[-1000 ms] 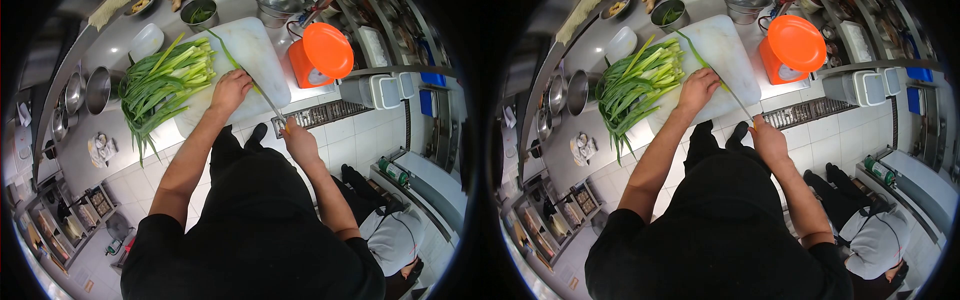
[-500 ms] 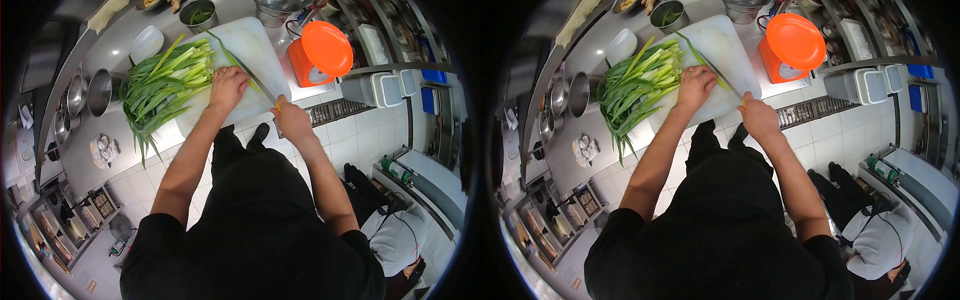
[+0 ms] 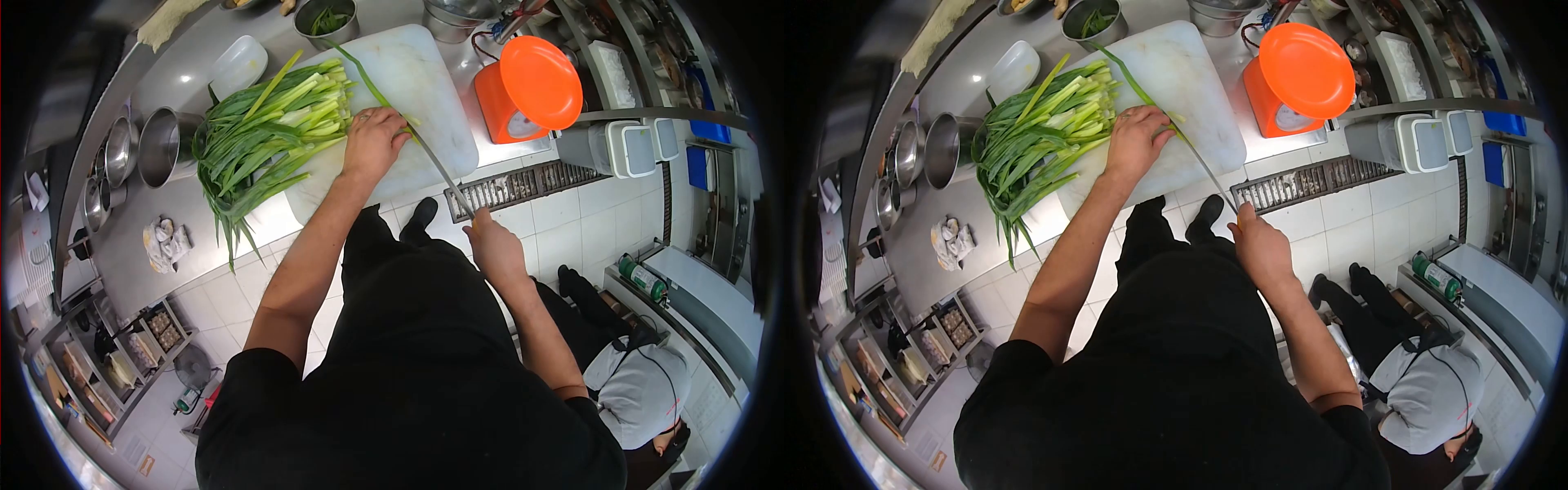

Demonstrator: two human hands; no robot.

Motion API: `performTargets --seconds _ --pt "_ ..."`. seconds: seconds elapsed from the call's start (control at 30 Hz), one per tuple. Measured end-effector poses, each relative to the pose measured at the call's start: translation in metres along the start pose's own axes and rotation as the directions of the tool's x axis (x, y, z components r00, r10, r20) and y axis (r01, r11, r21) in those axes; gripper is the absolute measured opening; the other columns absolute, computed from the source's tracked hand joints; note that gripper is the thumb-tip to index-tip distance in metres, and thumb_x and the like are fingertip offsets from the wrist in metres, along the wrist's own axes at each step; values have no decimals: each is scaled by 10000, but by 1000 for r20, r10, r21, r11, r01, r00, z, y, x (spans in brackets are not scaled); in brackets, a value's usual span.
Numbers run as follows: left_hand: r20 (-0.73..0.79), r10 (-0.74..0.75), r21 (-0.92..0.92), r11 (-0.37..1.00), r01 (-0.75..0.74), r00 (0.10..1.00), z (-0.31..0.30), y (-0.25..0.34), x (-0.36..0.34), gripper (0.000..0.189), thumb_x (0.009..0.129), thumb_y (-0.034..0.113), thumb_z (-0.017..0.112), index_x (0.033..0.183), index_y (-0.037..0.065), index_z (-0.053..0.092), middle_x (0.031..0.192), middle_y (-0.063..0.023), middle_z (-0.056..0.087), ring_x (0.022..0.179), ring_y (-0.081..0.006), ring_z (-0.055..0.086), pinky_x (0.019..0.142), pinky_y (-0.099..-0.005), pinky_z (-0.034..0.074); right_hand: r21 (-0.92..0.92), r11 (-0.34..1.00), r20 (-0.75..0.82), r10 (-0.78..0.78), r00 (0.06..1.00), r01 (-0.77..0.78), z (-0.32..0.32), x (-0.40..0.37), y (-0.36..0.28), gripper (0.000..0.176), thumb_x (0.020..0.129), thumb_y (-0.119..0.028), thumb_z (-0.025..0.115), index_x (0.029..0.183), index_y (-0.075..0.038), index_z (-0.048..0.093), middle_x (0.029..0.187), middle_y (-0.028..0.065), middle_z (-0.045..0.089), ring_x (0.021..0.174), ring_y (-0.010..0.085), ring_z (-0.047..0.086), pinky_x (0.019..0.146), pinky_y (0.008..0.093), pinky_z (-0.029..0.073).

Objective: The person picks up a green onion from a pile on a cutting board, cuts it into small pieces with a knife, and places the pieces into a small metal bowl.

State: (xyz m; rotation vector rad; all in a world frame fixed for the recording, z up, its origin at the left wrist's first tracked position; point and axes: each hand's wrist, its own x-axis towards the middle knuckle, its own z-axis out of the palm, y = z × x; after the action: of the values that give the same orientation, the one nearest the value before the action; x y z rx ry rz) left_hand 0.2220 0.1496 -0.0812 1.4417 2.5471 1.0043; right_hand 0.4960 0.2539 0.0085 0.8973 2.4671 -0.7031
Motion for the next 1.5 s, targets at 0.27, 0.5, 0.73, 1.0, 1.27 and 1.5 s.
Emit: performTargets --seconds 0.27,0.5,0.73,1.0,1.27,1.5 --pt "6 32 21 999 -32 999 1 -1 0 208 828 170 859 998 74 788 1108 -73 743 1112 -322 665 1021 -461 499 90 992 -78 -85 993 92 21 45 -4 304 1061 -296 630 1112 -27 497 848 243 731 802 471 723 701 575 564" --pt "13 68 17 997 -69 998 3 14 -13 206 834 142 843 1022 84 783 1109 -69 743 1097 -324 666 1012 -463 494 90 992 -126 -72 989 84 4 45 5 301 1053 -288 650 1088 -29 501 854 236 725 828 467 716 704 565 558" --pt "-1 24 127 992 -23 1000 -12 -1 10 190 860 123 812 1046 99 777 1083 -68 727 1081 -330 662 980 -463 501 82 991 -123 -98 987 109 -7 22 -1 299 1052 -295 653 1080 -33 511 849 227 723 817 460 718 702 557 560" --pt "89 35 140 989 -47 995 -13 -2 8 171 873 151 809 1036 105 784 1116 -73 722 1086 -338 658 987 -471 499 36 998 -70 -47 996 50 -15 5 -6 283 1046 -282 648 1091 -31 526 875 220 736 820 439 731 711 538 578" --pt "23 60 123 991 -62 998 -9 -3 2 204 873 163 817 1064 99 786 1141 -84 722 1118 -342 653 1021 -474 495 -2 999 -25 -33 999 33 -7 8 -2 276 1056 -275 628 1120 -29 520 888 229 738 822 445 734 709 542 583" --pt "1 70 73 995 -70 998 -8 -7 4 166 858 146 807 1014 102 774 1046 -62 713 1058 -318 667 1009 -467 498 55 995 -90 -81 993 86 19 39 -10 287 1063 -285 620 1122 -23 519 835 228 736 798 445 734 703 546 580"
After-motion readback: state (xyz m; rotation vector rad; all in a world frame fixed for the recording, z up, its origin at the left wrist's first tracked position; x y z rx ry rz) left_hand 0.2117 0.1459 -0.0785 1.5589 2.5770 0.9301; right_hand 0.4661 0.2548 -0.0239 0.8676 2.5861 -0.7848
